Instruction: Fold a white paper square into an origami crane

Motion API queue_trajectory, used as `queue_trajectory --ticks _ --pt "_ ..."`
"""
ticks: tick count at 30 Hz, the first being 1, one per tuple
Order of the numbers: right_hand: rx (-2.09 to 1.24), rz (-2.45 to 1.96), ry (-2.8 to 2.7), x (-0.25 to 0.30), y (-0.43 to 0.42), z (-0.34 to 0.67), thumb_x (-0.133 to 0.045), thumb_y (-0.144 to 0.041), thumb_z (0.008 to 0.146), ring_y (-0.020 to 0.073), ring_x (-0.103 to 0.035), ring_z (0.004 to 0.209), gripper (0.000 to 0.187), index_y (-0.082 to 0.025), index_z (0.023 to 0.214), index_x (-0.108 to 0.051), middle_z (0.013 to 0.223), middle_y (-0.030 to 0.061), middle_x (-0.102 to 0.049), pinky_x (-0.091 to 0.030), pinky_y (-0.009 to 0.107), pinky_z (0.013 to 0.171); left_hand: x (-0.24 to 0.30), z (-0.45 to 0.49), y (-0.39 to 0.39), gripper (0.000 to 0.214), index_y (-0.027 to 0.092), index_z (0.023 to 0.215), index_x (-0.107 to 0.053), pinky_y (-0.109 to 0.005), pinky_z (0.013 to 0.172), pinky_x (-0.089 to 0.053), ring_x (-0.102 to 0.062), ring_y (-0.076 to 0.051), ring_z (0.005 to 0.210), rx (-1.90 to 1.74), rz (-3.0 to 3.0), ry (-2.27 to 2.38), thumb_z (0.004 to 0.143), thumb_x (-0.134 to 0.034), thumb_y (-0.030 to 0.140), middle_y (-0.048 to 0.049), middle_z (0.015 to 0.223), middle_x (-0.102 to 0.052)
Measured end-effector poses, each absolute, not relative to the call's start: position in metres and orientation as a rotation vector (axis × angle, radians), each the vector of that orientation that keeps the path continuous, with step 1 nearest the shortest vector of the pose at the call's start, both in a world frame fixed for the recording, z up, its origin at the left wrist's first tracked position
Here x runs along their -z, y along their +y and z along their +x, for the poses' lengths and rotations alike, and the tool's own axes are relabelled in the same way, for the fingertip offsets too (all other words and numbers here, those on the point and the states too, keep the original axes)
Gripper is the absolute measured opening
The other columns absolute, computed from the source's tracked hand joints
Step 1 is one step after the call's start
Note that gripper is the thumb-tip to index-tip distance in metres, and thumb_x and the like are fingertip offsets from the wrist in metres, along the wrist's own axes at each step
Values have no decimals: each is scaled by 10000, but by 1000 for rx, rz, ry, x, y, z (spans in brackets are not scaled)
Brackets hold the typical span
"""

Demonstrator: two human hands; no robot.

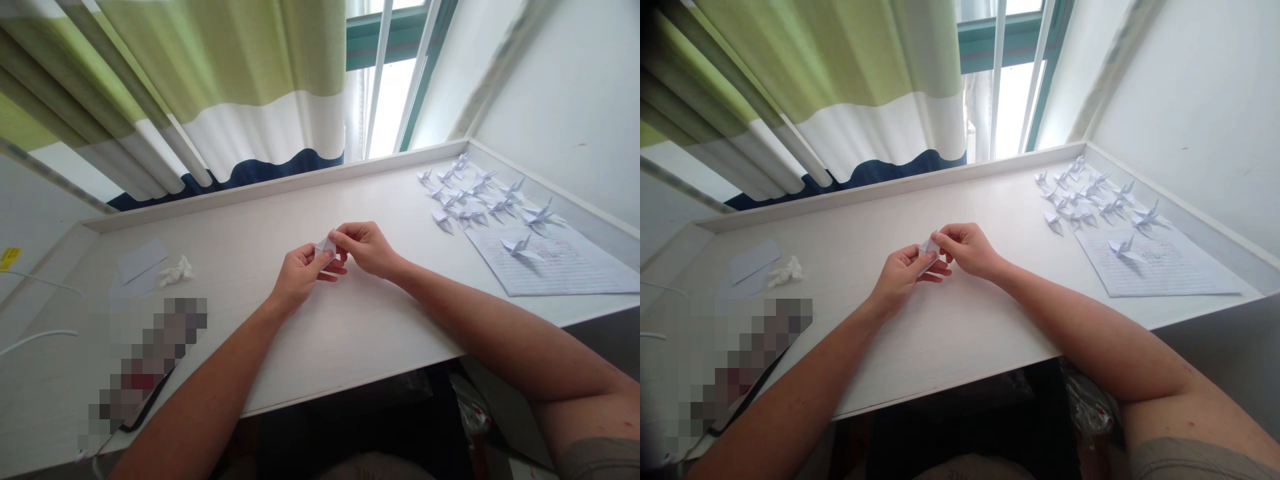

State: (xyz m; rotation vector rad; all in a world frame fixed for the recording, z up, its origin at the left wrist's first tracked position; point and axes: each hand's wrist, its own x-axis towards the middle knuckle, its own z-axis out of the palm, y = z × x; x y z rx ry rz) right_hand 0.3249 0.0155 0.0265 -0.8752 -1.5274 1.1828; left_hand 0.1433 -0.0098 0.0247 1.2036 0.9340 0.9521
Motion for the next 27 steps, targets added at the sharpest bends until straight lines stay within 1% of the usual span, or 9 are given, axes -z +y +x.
queue_trajectory --ticks 4,9,17,20,24,27 --pt "-1180 -884 -1518 -25 16 325 -722 -639 926 116 -567 572 511 -168 732 -676 614 0 -642 -471 262 553 -26 144 -10 435 129 994 -744 -406 807 -659 -818 -261 856 -950 1218 917 869 -848 532 -123 990 -831" --pt "-1136 -898 -1561 -23 16 326 -693 -646 943 114 -563 570 518 -172 736 -659 609 0 -640 -467 261 553 -26 144 -10 445 129 1022 -748 -397 815 -664 -823 -250 853 -932 1206 909 854 -866 525 -123 1034 -834" --pt "-1168 -870 -1553 -26 15 324 -712 -621 931 119 -604 584 477 -164 795 -692 676 4 -663 -500 261 551 -26 144 -10 446 135 953 -739 -399 800 -659 -815 -259 849 -946 1233 956 850 -857 553 -108 907 -828" --pt "-1169 -876 -1576 -25 15 325 -748 -609 908 126 -617 588 470 -166 764 -683 661 9 -673 -498 264 551 -26 144 -11 451 131 954 -744 -411 820 -657 -815 -265 857 -927 1254 967 856 -849 558 -115 897 -825" --pt "-1185 -861 -1581 -23 17 326 -752 -598 914 129 -619 592 464 -171 754 -666 636 3 -660 -505 271 568 -27 142 -11 442 134 1005 -757 -405 808 -663 -818 -259 832 -923 1244 938 856 -854 539 -121 985 -833" --pt "-1223 -842 -1560 -21 18 328 -752 -596 918 119 -613 597 449 -170 797 -677 683 3 -667 -506 264 570 -28 141 -10 443 140 1041 -767 -415 815 -671 -827 -273 852 -927 1220 901 901 -794 560 -127 1052 -833"
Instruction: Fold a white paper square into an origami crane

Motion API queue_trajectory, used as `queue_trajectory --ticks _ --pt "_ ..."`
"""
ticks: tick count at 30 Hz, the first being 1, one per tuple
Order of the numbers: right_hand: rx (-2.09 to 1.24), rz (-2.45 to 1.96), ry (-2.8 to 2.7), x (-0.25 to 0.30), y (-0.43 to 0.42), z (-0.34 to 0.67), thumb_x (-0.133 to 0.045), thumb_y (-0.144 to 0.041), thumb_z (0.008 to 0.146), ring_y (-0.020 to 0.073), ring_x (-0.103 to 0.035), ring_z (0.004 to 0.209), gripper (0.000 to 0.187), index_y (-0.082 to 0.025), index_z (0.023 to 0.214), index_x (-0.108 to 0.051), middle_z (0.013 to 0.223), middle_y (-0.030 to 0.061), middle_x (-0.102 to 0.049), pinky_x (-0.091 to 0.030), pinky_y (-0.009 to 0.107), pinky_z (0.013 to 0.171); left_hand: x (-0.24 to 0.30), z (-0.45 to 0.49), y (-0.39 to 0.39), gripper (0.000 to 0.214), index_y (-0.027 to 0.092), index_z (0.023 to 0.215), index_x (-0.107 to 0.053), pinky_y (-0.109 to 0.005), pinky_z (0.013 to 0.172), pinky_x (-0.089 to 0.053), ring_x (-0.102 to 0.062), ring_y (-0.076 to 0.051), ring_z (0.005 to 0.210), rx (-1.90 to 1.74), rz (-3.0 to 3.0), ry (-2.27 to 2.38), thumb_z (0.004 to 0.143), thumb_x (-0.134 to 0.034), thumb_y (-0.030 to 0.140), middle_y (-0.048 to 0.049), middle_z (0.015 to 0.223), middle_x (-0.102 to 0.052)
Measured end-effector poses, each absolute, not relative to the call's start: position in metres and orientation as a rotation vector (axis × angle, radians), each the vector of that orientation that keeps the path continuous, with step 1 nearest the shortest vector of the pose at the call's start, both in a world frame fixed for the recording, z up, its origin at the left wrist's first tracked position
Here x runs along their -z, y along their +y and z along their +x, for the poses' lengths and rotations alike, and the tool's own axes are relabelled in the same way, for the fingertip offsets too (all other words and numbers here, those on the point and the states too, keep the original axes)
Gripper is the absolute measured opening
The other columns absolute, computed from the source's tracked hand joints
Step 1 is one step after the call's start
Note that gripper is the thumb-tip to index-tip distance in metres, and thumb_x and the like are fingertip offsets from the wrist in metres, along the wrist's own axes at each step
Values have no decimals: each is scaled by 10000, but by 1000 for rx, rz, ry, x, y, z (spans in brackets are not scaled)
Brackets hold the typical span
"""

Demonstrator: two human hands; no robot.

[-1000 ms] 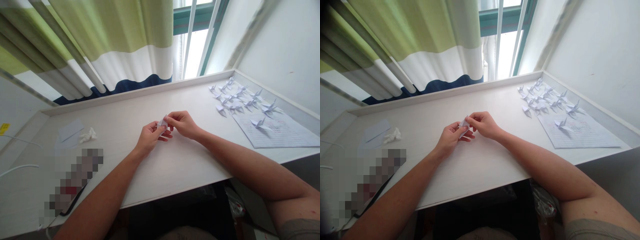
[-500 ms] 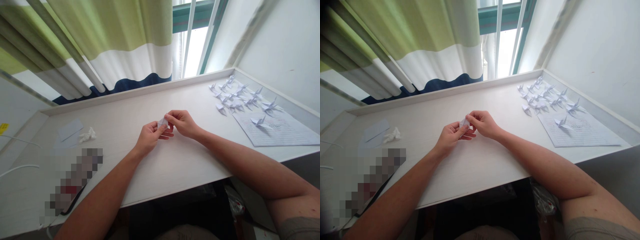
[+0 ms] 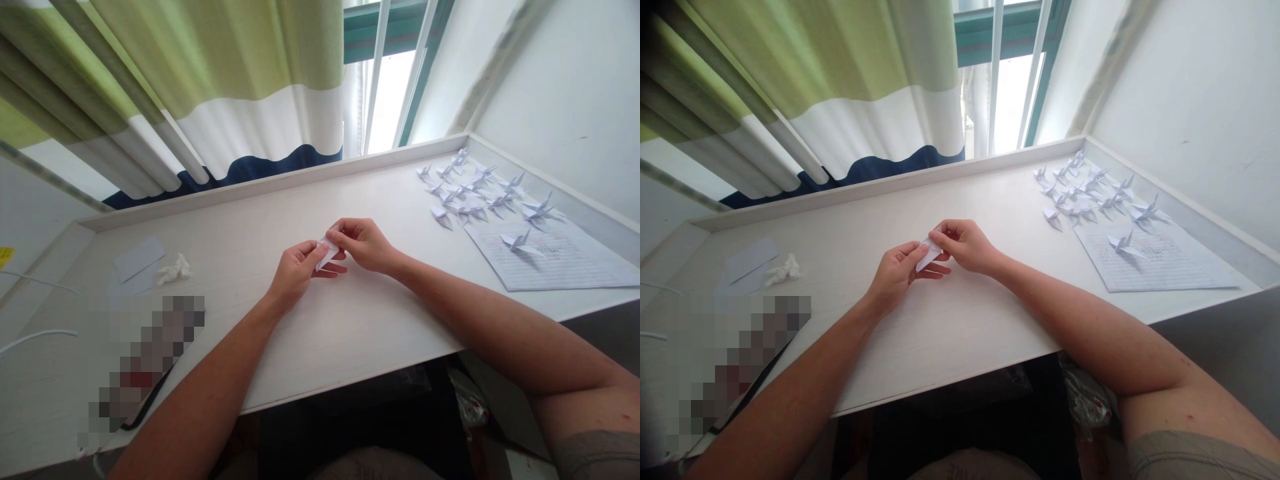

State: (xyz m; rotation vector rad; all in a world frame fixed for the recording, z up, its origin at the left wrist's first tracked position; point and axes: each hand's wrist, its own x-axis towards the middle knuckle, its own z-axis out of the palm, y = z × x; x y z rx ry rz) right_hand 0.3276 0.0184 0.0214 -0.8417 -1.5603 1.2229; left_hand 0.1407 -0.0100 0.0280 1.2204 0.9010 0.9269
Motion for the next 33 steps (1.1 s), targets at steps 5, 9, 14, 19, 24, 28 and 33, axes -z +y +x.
queue_trajectory --ticks 5,9,14,19,24,28,33 --pt "-1246 -820 -1527 -21 18 327 -763 -619 903 113 -617 629 467 -174 794 -670 742 8 -677 -541 260 591 -28 138 -9 454 146 1051 -776 -426 834 -674 -834 -289 869 -913 1239 915 894 -798 572 -129 1070 -836" --pt "-1276 -817 -1540 -21 18 325 -783 -634 880 138 -670 713 482 -166 799 -700 780 28 -714 -588 272 637 -28 138 -9 501 144 1057 -784 -443 853 -677 -835 -293 877 -911 1244 910 864 -823 605 -128 1056 -834" --pt "-1256 -822 -1571 -23 17 326 -841 -598 838 139 -660 704 451 -162 814 -730 770 33 -740 -578 277 634 -28 138 -10 500 143 1066 -783 -446 877 -683 -833 -268 842 -907 1245 890 868 -827 600 -109 1015 -835" --pt "-1239 -809 -1573 -24 18 328 -859 -586 826 148 -664 724 443 -164 791 -729 782 38 -741 -576 285 644 -30 137 -10 498 143 1095 -782 -452 902 -687 -835 -263 845 -896 1239 860 873 -828 587 -110 1047 -833" --pt "-1168 -880 -1567 -21 20 331 -838 -619 837 159 -658 724 460 -174 791 -730 770 35 -710 -560 299 634 -31 137 -11 474 168 1165 -782 -479 1004 -661 -838 -272 925 -867 1228 801 912 -792 568 -99 1153 -820" --pt "-1165 -885 -1587 -19 21 331 -835 -616 843 166 -659 751 455 -179 776 -724 804 43 -713 -558 307 651 -29 137 -11 450 165 1147 -782 -493 1057 -636 -834 -284 977 -881 1252 813 894 -824 535 -93 1141 -824" --pt "-1207 -860 -1554 -19 21 329 -864 -586 814 159 -657 764 444 -176 744 -708 821 33 -705 -554 294 657 -26 139 -10 478 162 1138 -786 -520 1059 -631 -829 -311 1013 -901 1243 826 879 -832 561 -95 1096 -831"
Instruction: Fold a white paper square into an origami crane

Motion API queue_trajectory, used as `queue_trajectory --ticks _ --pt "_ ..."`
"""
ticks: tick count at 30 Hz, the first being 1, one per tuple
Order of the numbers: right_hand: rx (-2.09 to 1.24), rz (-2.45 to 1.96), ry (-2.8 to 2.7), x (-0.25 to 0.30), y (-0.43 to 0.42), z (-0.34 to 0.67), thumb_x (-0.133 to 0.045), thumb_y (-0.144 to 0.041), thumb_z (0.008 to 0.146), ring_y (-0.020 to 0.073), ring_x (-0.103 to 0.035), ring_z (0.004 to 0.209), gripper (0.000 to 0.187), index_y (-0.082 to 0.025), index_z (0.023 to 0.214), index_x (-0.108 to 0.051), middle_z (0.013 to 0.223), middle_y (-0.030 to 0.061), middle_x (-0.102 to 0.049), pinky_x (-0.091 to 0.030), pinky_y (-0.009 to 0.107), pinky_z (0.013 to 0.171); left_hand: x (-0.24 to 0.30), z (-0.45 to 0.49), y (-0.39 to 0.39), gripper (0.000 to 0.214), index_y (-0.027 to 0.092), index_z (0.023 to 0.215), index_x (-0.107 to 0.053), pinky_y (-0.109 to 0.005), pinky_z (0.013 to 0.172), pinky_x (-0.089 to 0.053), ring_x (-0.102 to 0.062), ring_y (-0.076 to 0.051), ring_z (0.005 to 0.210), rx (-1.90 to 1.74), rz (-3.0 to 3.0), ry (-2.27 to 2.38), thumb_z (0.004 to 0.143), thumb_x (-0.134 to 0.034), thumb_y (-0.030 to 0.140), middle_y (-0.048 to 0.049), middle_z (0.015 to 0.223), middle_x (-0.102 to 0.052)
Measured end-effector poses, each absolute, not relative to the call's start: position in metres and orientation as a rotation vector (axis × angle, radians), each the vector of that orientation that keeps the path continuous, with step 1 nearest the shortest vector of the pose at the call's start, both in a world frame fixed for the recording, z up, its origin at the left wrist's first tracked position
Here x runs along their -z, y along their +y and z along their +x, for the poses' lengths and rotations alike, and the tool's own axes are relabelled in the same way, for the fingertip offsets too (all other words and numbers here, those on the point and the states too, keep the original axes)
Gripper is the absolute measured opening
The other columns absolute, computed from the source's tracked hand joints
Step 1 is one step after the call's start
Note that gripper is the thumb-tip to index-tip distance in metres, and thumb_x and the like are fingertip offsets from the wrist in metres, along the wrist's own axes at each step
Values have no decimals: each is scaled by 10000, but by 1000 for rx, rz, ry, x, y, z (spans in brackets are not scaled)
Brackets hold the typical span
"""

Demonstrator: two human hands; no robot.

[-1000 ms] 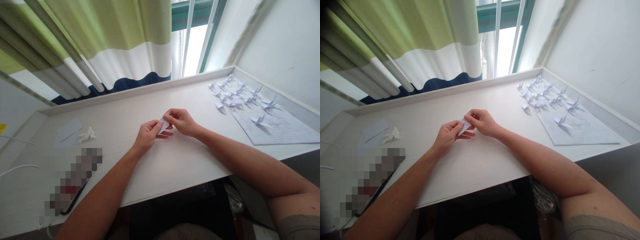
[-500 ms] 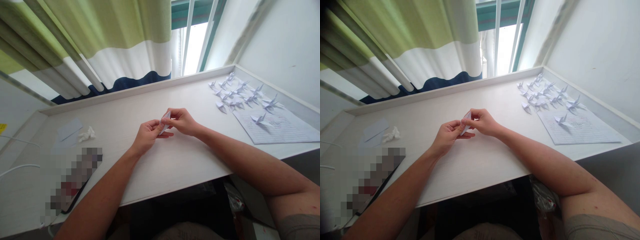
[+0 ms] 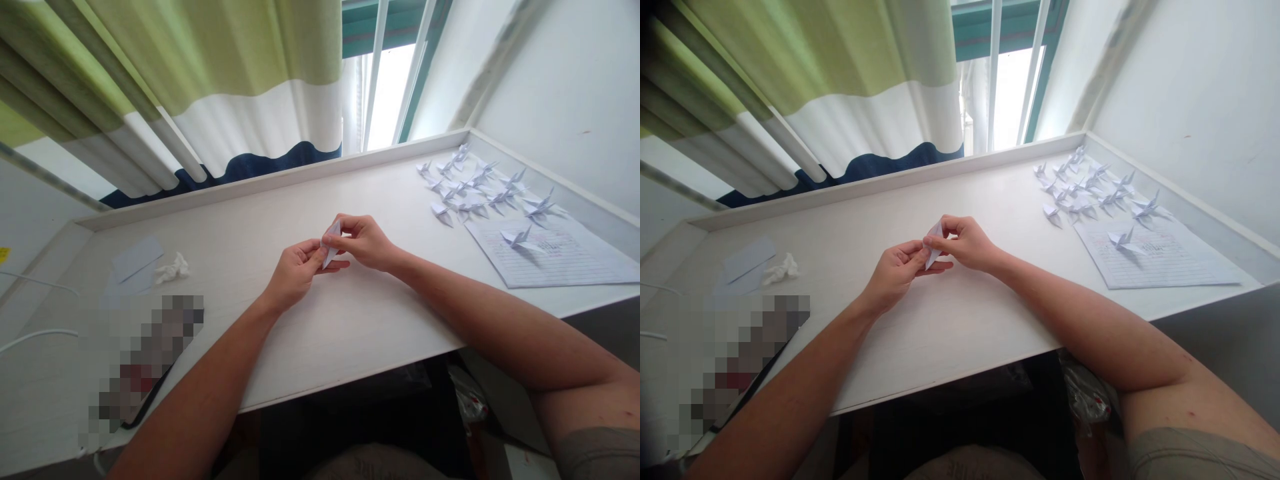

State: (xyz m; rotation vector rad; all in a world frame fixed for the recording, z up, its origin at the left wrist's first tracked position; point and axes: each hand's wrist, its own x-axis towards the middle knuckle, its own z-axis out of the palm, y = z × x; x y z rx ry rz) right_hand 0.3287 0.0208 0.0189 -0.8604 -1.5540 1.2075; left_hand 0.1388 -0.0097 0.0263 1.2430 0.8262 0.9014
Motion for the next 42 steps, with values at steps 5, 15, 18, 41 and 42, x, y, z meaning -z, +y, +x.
queue_trajectory --ticks 5,15,18,41,42 --pt "-1261 -862 -1533 -20 20 327 -899 -554 782 149 -649 732 431 -169 775 -705 773 26 -718 -543 285 657 -25 139 -9 454 166 1124 -787 -511 1057 -631 -834 -296 978 -902 1232 797 880 -837 546 -78 1078 -831" --pt "-1379 -837 -1480 -25 17 325 -862 -590 815 142 -664 701 446 -166 841 -727 740 19 -724 -563 265 622 -24 139 -9 451 159 1077 -782 -504 987 -654 -836 -304 940 -912 1247 860 877 -830 559 -99 1034 -838" --pt "-1361 -844 -1485 -25 16 324 -870 -603 803 139 -646 675 464 -165 836 -719 723 14 -713 -554 272 616 -25 141 -10 442 153 1068 -783 -487 957 -661 -837 -284 882 -933 1243 890 852 -865 530 -100 992 -842" --pt "-468 -738 -1839 -15 24 332 -713 -396 1006 157 -600 726 178 -253 975 -814 816 21 -677 -497 322 675 -15 132 9 351 193 1084 -793 -393 1042 -531 -708 -253 1165 -1273 1352 1155 847 -850 446 -94 1174 -797" --pt "-329 -716 -1873 -14 25 333 -683 -340 1027 159 -589 719 155 -262 998 -814 810 21 -674 -483 325 671 -17 132 9 344 181 1072 -791 -406 1043 -532 -718 -255 1139 -1272 1274 1150 866 -828 454 -103 1141 -801"
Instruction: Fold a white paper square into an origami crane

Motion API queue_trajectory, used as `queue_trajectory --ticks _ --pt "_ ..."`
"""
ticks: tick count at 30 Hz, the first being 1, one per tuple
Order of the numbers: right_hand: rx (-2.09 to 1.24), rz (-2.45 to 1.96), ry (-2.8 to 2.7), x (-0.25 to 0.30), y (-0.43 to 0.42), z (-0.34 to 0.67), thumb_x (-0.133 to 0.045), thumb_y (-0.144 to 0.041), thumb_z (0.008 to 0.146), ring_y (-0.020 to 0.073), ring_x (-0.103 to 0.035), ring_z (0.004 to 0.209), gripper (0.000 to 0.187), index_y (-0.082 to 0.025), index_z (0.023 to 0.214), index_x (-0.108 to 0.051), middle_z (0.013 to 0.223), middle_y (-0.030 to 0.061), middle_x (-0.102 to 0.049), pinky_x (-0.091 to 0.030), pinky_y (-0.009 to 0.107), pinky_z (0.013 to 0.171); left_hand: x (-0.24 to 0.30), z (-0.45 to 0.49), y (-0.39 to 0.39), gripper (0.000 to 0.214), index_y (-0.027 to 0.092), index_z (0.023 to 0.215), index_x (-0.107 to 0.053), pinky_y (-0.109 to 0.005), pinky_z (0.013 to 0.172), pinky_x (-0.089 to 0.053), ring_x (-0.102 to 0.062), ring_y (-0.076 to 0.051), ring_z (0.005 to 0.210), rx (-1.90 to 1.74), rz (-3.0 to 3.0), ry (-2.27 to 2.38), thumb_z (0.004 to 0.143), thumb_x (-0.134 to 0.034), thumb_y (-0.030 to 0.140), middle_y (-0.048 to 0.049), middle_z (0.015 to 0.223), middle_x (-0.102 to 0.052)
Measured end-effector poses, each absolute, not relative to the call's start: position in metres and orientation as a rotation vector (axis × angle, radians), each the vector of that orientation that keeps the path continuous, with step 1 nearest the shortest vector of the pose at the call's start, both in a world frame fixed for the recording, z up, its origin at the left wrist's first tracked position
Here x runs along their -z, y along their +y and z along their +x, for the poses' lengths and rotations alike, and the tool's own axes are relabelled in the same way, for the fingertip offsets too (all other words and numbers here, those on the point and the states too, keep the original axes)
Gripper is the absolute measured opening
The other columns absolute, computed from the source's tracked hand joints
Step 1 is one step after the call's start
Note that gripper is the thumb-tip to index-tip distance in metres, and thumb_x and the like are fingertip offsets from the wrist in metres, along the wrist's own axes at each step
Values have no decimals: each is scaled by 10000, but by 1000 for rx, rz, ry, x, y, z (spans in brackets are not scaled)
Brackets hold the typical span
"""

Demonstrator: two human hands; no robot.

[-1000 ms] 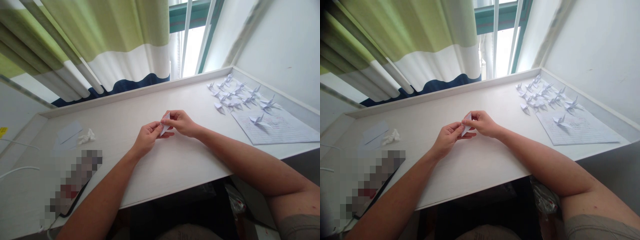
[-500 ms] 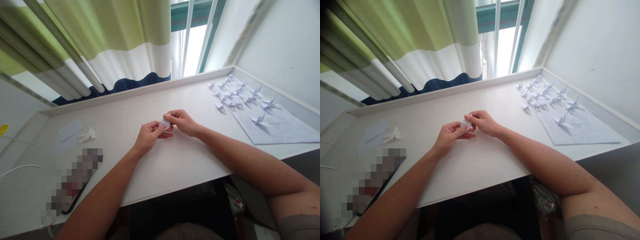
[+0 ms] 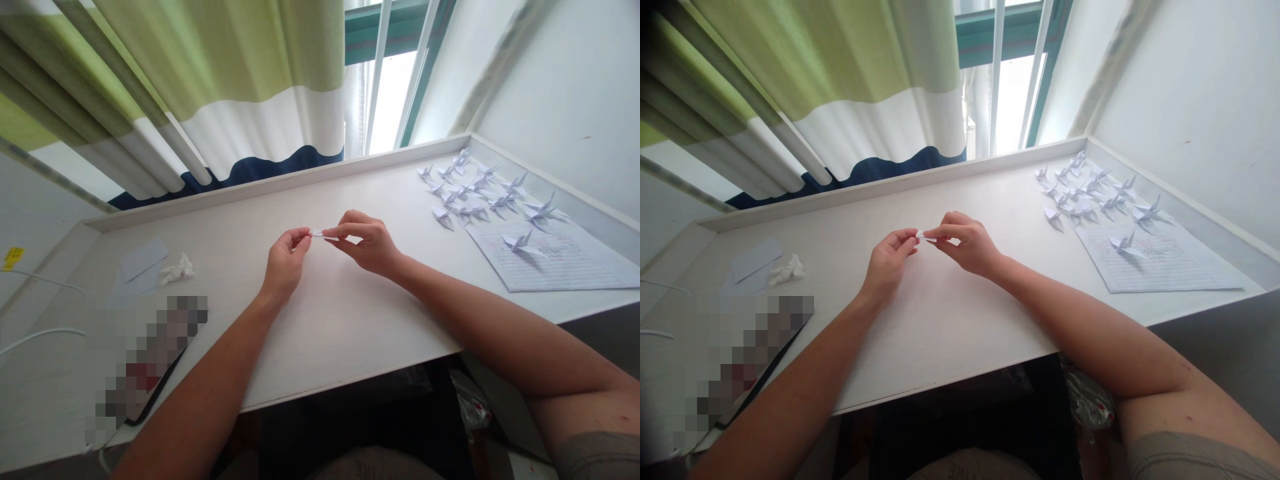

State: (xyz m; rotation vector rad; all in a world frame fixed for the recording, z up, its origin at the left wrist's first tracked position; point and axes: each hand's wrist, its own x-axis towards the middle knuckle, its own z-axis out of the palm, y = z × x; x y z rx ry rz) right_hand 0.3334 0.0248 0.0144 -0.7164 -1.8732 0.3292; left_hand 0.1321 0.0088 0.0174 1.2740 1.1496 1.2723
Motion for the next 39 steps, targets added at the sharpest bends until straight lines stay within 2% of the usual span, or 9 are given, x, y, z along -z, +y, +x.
queue_trajectory --ticks 3,8,13,20,27,30,33,36,39 --pt "1 -726 -1993 -15 26 335 -627 -240 1052 176 -569 731 177 -281 1043 -798 802 25 -679 -446 348 691 -27 135 6 426 142 977 -792 -450 1044 -549 -758 -272 1060 -1140 1055 920 908 -763 562 -131 1029 -814" --pt "200 -734 -2187 -15 24 330 -622 -206 1030 206 -589 810 175 -267 1099 -770 887 47 -727 -429 370 748 -28 138 3 405 148 1005 -800 -451 1073 -562 -769 -254 1068 -1113 968 773 857 -850 522 -109 1047 -828" --pt "29 -770 -2202 -16 21 329 -614 -211 996 221 -595 827 170 -237 1090 -754 907 60 -725 -449 392 800 -16 131 8 441 133 908 -784 -456 1049 -586 -780 -248 986 -1154 1029 868 791 -901 542 -95 958 -823" --pt "-117 -862 -2176 -12 26 330 -646 -317 1026 240 -604 891 146 -235 1092 -747 977 83 -704 -483 408 825 -12 133 6 430 131 930 -770 -462 1005 -601 -781 -241 938 -1072 1086 870 851 -857 545 -104 933 -813" --pt "-225 -903 -2129 -13 25 331 -713 -331 974 247 -632 902 109 -234 1012 -680 947 67 -708 -512 397 810 -14 133 5 415 137 958 -767 -423 934 -621 -770 -206 844 -1047 1103 850 859 -856 530 -88 940 -810" --pt "-287 -917 -2102 -14 24 332 -742 -339 948 251 -651 917 160 -238 1053 -673 952 59 -710 -526 401 816 -12 133 6 401 138 942 -756 -409 916 -619 -768 -202 805 -1042 1130 891 875 -846 523 -67 859 -792" --pt "-351 -931 -2070 -16 24 334 -720 -343 957 262 -677 988 260 -241 1194 -682 1034 76 -720 -550 424 872 -12 131 6 383 137 939 -737 -401 898 -617 -779 -209 802 -1004 1155 926 912 -815 511 -68 849 -783" --pt "-463 -914 -2056 -17 25 338 -709 -343 953 281 -686 1095 347 -240 1284 -690 1154 105 -725 -556 460 948 -15 129 4 375 143 1069 -716 -380 847 -604 -784 -204 778 -919 1222 931 937 -796 485 -77 928 -799" --pt "-667 -910 -2043 -18 28 340 -749 -355 907 256 -705 994 251 -228 1123 -752 1083 88 -742 -562 444 906 -18 127 3 451 172 1222 -631 -359 845 -576 -789 -198 794 -857 1282 899 919 -825 444 -57 940 -813"
